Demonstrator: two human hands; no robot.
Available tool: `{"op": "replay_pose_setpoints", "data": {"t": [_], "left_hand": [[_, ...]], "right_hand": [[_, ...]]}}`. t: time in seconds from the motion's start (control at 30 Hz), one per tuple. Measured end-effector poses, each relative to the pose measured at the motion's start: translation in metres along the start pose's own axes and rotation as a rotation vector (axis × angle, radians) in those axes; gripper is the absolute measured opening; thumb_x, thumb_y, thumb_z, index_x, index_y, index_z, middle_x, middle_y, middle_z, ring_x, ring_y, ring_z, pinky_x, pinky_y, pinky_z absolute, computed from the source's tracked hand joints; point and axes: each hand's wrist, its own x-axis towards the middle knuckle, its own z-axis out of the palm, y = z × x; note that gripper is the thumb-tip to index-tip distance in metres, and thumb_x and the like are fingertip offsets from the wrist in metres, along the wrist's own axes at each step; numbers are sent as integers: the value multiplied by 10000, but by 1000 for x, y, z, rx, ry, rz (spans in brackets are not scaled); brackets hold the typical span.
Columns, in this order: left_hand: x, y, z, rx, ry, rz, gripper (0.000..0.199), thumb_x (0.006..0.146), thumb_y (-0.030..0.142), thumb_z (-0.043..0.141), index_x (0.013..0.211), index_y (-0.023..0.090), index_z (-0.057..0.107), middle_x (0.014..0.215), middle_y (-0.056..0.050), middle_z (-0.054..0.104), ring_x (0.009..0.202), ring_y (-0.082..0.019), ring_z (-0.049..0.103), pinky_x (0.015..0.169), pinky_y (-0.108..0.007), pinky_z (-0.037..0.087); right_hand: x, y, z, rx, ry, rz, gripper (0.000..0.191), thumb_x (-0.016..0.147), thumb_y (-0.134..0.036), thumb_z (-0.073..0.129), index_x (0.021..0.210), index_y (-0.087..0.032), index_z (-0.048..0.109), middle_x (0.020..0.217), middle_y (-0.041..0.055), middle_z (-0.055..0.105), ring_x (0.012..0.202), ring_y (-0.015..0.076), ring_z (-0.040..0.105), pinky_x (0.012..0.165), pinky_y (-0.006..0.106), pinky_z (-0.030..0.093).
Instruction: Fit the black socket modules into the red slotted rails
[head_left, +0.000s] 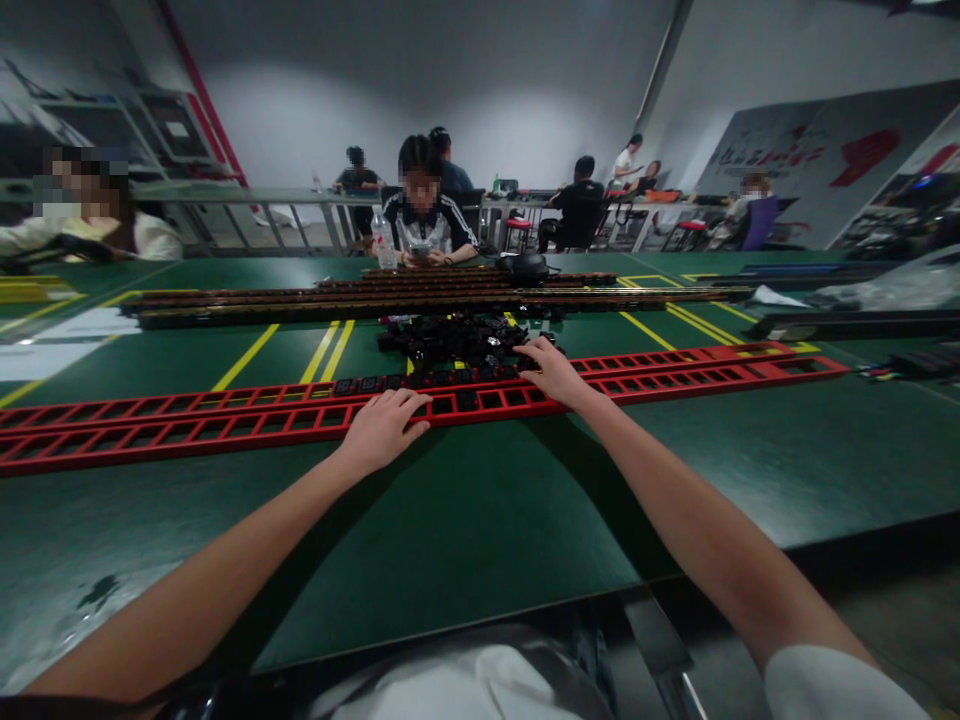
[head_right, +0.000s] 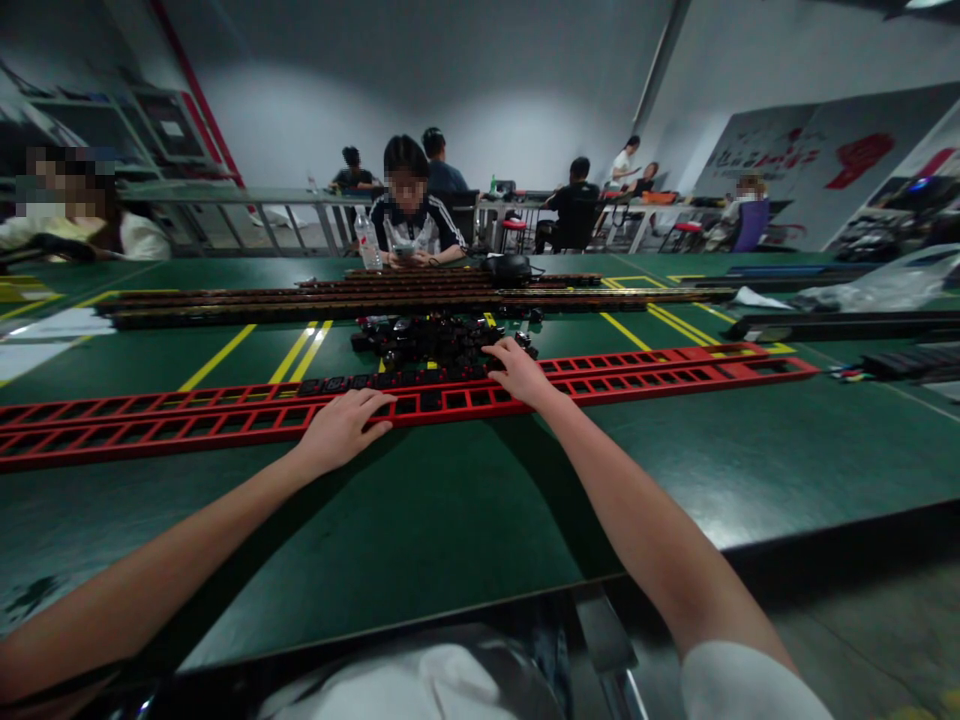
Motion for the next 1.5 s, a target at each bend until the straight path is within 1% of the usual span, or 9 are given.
{"op": "replay_pose_setpoints", "data": {"t": [0.2, 0.33, 0.4, 0.47, 0.57, 0.8, 1.1, 1.3, 1.5], "left_hand": [[0, 1, -1, 4, -9, 1, 439, 1022, 431, 497, 1406, 232, 569, 1371, -104, 632, 1221, -306, 588, 1016, -476, 505], [0, 2, -2, 1, -5, -3, 443, 1021, 428, 498, 1405, 219, 571, 1373, -111, 631, 1218, -314, 588, 1022, -488, 504], [0, 2, -2, -4, -1, -1, 437, 1017, 424, 503, 1399, 224, 577, 1369, -109, 634, 1216, -313, 589, 1028, -488, 501], [0, 1, -1, -5, -1, 3, 429, 1016, 426, 503, 1394, 237, 579, 1365, -102, 636, 1214, -306, 589, 1032, -477, 497], [0, 0, 0, -10, 0, 7, 435, 1018, 438, 498, 1396, 239, 577, 1362, -98, 635, 1207, -300, 589, 1025, -469, 499], [0, 1, -2, -5, -3, 1, 434, 1022, 436, 494, 1398, 237, 574, 1368, -101, 632, 1212, -306, 587, 1020, -473, 501], [0, 1, -2, -9, 2, -1, 430, 1019, 422, 499, 1397, 234, 578, 1363, -102, 634, 1216, -306, 586, 1024, -475, 498], [0, 1, -1, -14, 5, 0, 423, 1014, 419, 519, 1392, 240, 582, 1352, -94, 640, 1204, -298, 590, 1024, -461, 495], [0, -1, 2, -4, -3, -9, 433, 1017, 416, 528, 1407, 232, 572, 1382, -93, 628, 1235, -296, 585, 1049, -459, 484]], "right_hand": [[1, 3, 2, -49, -41, 13, 541, 883, -142, 612, 1422, -189, 625, 1295, 143, 632, 1230, 287, 600, 1133, 507, 461], [0, 0, 1, -44, -26, 33, 535, 869, -152, 653, 1402, -186, 624, 1323, 150, 659, 1253, 303, 598, 1126, 523, 453], [-1, -3, 0, -48, -20, 51, 507, 860, -172, 678, 1365, -192, 637, 1295, 143, 672, 1197, 297, 625, 1091, 506, 475], [-2, -6, -1, -63, -34, 77, 473, 856, -184, 683, 1328, -188, 645, 1214, 134, 689, 1061, 273, 659, 1006, 469, 518], [-3, -10, -4, -72, -52, 96, 415, 856, -191, 679, 1271, -191, 661, 1141, 116, 689, 926, 238, 651, 922, 426, 538], [-2, -11, -3, -66, -27, 48, 334, 832, -184, 660, 1164, -192, 685, 1107, 103, 700, 959, 246, 634, 927, 409, 529], [-2, -11, -2, -120, -6, 24, 436, 732, -37, 528, 1102, -179, 711, 1118, 118, 713, 1071, 290, 626, 992, 442, 517], [-2, -8, -1, -75, -11, -44, 440, 729, -33, 523, 1097, -184, 710, 1140, 97, 722, 1096, 261, 642, 1027, 416, 511], [-3, -6, 1, -102, -4, 27, 385, 778, -77, 566, 1113, -197, 713, 1130, 70, 748, 1045, 237, 691, 975, 356, 534]]}}
